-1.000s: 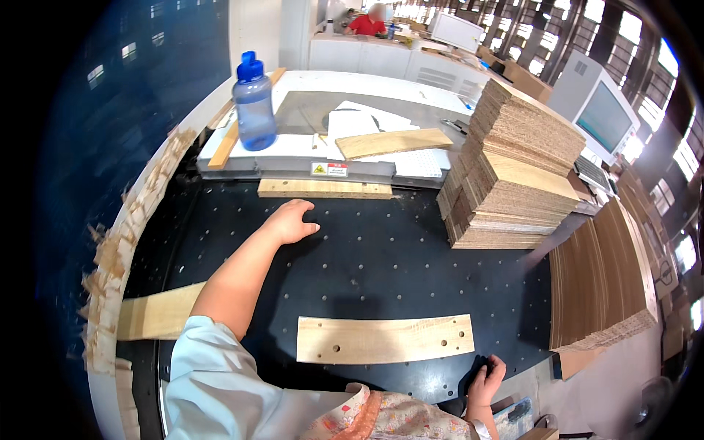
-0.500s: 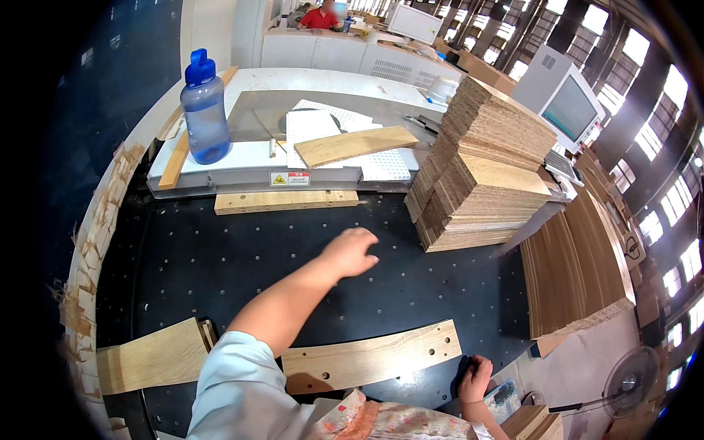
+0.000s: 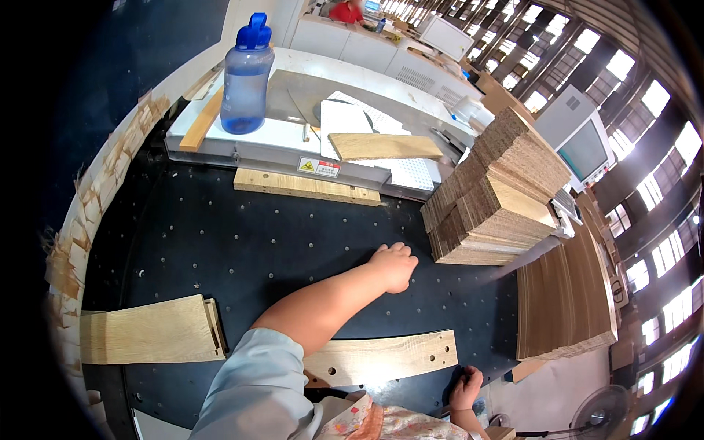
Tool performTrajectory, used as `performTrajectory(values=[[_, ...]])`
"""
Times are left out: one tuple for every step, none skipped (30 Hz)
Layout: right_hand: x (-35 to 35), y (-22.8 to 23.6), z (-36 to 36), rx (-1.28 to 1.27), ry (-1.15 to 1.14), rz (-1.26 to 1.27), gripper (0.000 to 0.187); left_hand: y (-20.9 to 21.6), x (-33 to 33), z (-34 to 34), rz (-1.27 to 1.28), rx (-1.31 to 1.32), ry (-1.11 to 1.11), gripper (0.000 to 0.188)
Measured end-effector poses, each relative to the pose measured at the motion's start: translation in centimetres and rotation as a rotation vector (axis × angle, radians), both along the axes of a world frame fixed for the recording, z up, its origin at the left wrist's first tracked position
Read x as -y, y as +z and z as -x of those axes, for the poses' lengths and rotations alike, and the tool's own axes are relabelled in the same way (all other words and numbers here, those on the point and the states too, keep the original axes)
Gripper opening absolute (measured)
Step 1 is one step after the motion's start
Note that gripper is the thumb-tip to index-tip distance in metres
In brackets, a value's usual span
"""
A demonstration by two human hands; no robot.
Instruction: The person assembles wooden parts by inserting small white plastic pegs into pre-drilled holes on a stack of wooden boards. They handle the boards and pegs by hand, occasionally using a perforated template sheet to guide the placement of the pegs. The person also moves and stacks the wooden boards on the workbench.
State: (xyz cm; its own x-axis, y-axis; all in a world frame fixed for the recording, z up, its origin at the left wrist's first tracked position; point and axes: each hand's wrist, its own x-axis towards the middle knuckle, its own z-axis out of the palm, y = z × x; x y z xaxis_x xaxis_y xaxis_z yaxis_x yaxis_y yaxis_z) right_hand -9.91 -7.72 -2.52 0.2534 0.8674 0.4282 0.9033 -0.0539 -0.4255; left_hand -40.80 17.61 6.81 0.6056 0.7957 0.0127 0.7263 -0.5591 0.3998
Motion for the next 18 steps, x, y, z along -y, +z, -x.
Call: performTrajectory(values=[[0.1,0.1,0.0,-0.001,-0.004,-0.006,0.029,0.1,0.0,-0.6,-0.012,-0.007,-0.017,0.045],[0.0,0.1,0.0,-0.004,0.001,-0.012,0.028,0.2,0.2,-1.3,-0.035,-0.021,-0.034,0.039],[-0.1,0.1,0.2,-0.006,0.006,-0.015,0.028,0.3,0.4,-2.1,-0.045,-0.010,-0.042,0.036],[0.1,-0.3,0.0,0.009,-0.006,-0.009,0.027,0.7,0.8,-3.0,-0.066,-0.030,-0.065,0.034],[-0.1,-0.7,-0.3,0.032,-0.005,-0.009,0.027,0.9,1.2,-3.7,-0.133,-0.017,-0.070,0.033],[-0.5,-0.5,-0.2,0.054,-0.012,-0.009,0.026,1.2,1.7,-4.8,-0.209,-0.024,-0.089,0.032],[-0.4,-0.3,0.2,0.044,-0.011,0.023,0.025,1.6,2.2,-5.9,-0.210,-0.047,-0.122,0.032],[-0.4,-0.4,-0.1,0.077,0.000,0.008,0.025,1.7,2.8,-7.1,-0.237,-0.013,-0.145,0.033],[-0.2,-0.7,-0.2,0.099,0.002,-0.010,0.025,1.4,3.5,-8.3,-0.280,0.043,-0.158,0.032],[-0.2,-0.7,-0.4,0.090,0.000,-0.010,0.025,1.1,4.3,-9.2,-0.288,0.100,-0.181,0.031],[-0.3,-0.6,-0.1,0.087,0.009,-0.009,0.025,0.9,5.0,-9.7,-0.291,0.146,-0.214,0.031],[-0.3,-0.3,0.3,0.078,0.006,-0.007,0.025,1.1,5.6,-9.9,-0.253,0.113,-0.281,0.031],[-0.3,0.0,0.6,0.067,0.000,-0.006,0.025,1.3,6.3,-9.8,-0.216,0.078,-0.351,0.032],[0.1,-0.3,0.0,0.039,-0.004,-0.008,0.027,1.7,7.1,-10.1,-0.185,0.049,-0.439,0.032],[0.0,-0.4,0.0,0.040,0.010,-0.041,0.029,1.8,7.7,-10.2,-0.146,0.031,-0.480,0.034],[0.0,-0.2,-0.2,0.058,0.029,-0.030,0.028,1.2,8.4,-10.4,-0.128,0.043,-0.485,0.034],[-0.3,-0.2,-0.1,0.057,0.020,-0.054,0.027,0.5,8.9,-10.7,-0.114,0.043,-0.498,0.035],[-0.6,0.3,0.4,0.057,0.013,-0.046,0.026,0.1,9.5,-11.0,-0.107,0.023,-0.508,0.037]])
